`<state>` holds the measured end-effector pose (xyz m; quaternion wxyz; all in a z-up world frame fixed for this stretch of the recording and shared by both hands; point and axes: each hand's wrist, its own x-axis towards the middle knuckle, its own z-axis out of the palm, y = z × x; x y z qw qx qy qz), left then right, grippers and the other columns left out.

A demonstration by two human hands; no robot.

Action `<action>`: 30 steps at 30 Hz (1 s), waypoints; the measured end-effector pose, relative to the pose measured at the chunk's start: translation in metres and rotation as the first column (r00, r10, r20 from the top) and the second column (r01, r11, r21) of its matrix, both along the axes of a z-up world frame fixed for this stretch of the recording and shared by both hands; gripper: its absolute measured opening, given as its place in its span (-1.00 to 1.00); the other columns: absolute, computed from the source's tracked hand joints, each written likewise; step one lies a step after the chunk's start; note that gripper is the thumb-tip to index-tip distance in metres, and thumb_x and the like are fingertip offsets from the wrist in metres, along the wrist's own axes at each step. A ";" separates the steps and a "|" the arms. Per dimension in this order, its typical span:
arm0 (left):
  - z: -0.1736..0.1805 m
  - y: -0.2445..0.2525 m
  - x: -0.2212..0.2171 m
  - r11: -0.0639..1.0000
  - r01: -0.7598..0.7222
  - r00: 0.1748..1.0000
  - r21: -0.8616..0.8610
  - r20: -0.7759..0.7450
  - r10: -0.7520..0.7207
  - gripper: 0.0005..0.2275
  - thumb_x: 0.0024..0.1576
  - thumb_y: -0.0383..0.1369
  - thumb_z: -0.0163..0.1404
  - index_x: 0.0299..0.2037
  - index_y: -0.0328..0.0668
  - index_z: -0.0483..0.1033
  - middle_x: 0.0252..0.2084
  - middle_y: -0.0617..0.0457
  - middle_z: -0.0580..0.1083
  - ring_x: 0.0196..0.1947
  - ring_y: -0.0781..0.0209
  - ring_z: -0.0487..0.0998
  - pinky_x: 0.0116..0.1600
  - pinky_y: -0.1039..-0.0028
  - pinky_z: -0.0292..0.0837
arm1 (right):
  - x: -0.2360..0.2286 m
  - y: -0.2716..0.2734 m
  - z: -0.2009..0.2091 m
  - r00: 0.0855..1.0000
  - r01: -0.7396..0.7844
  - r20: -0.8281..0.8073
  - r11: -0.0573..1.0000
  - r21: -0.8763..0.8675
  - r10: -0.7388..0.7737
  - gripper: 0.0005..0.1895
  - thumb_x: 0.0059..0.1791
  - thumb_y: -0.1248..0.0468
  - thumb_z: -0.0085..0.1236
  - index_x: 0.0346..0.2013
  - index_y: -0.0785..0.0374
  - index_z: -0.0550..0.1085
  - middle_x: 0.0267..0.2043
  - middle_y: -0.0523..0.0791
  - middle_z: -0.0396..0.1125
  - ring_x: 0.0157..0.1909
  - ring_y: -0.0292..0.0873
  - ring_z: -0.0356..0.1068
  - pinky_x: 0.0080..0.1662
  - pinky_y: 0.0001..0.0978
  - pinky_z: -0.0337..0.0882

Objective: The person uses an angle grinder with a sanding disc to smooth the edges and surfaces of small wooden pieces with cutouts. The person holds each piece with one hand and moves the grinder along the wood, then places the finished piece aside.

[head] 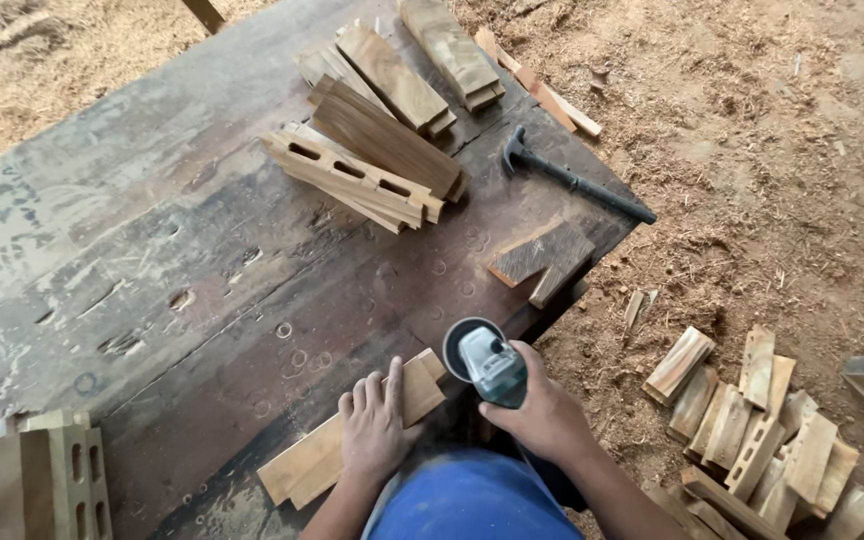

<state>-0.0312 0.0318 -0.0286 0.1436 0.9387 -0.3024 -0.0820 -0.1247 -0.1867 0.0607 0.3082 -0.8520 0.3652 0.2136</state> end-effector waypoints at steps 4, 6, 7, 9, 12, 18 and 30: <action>-0.003 -0.004 0.008 0.999 -0.010 0.999 -0.047 0.049 0.012 -0.01 -0.19 0.06 0.26 0.37 -0.41 0.08 0.11 -0.13 0.34 0.15 -0.07 0.31 0.21 0.12 0.12 | 0.022 0.006 -0.004 0.993 -0.069 0.101 0.998 0.013 0.067 0.10 -0.21 -0.13 0.35 0.43 -0.15 -0.12 0.14 0.07 0.40 0.17 0.18 0.44 0.16 0.00 0.41; -0.003 -0.001 0.004 0.999 -0.003 0.998 -0.053 0.060 0.007 -0.01 -0.20 0.04 0.26 0.36 -0.42 0.08 0.12 -0.14 0.34 0.16 -0.08 0.31 0.22 0.10 0.11 | 0.026 0.013 -0.005 0.988 -0.090 0.131 0.996 0.013 0.087 0.09 -0.21 -0.11 0.36 0.42 -0.12 -0.12 0.13 0.08 0.39 0.16 0.20 0.43 0.14 0.02 0.42; -0.003 -0.002 0.005 0.999 -0.008 0.999 -0.047 0.045 0.010 -0.02 -0.21 0.03 0.26 0.37 -0.40 0.08 0.12 -0.14 0.34 0.17 -0.08 0.30 0.23 0.10 0.11 | 0.031 0.014 -0.004 0.987 -0.094 0.128 0.996 0.009 0.092 0.08 -0.21 -0.11 0.35 0.42 -0.12 -0.10 0.12 0.08 0.40 0.15 0.20 0.44 0.13 0.02 0.42; -0.003 -0.003 0.005 0.999 -0.008 1.000 -0.037 0.028 0.009 -0.02 -0.21 0.01 0.26 0.37 -0.39 0.08 0.13 -0.14 0.33 0.19 -0.08 0.30 0.24 0.10 0.11 | 0.038 0.017 -0.004 0.988 -0.103 0.115 0.995 0.003 0.102 0.06 -0.21 -0.10 0.35 0.42 -0.11 -0.09 0.11 0.07 0.41 0.14 0.19 0.44 0.12 0.02 0.42; -0.005 -0.002 0.007 1.000 0.000 1.000 -0.010 0.015 0.000 -0.03 -0.19 0.00 0.26 0.39 -0.37 0.08 0.16 -0.16 0.33 0.20 -0.09 0.29 0.26 0.10 0.09 | 0.046 0.020 -0.002 0.988 -0.122 0.098 0.993 -0.007 0.122 0.07 -0.20 -0.09 0.33 0.42 -0.06 -0.10 0.11 0.06 0.41 0.12 0.17 0.46 0.12 0.01 0.44; -0.008 -0.003 0.007 1.000 0.003 1.000 0.010 -0.011 -0.003 -0.06 -0.14 0.03 0.23 0.38 -0.37 0.07 0.16 -0.18 0.31 0.22 -0.09 0.27 0.29 0.08 0.06 | 0.041 0.023 0.002 0.987 -0.139 0.078 0.990 -0.030 0.141 0.08 -0.19 -0.08 0.34 0.43 -0.01 -0.12 0.13 0.07 0.39 0.14 0.18 0.44 0.14 0.01 0.42; -0.006 0.000 0.008 1.000 0.006 0.999 0.018 -0.032 -0.006 -0.04 -0.15 0.03 0.22 0.41 -0.33 0.05 0.21 -0.16 0.30 0.24 -0.08 0.26 0.29 0.10 0.06 | 0.007 0.017 0.003 0.998 -0.050 -0.031 0.999 -0.019 0.049 0.08 -0.22 -0.13 0.35 0.42 -0.21 -0.11 0.15 0.00 0.40 0.17 0.15 0.44 0.16 0.01 0.43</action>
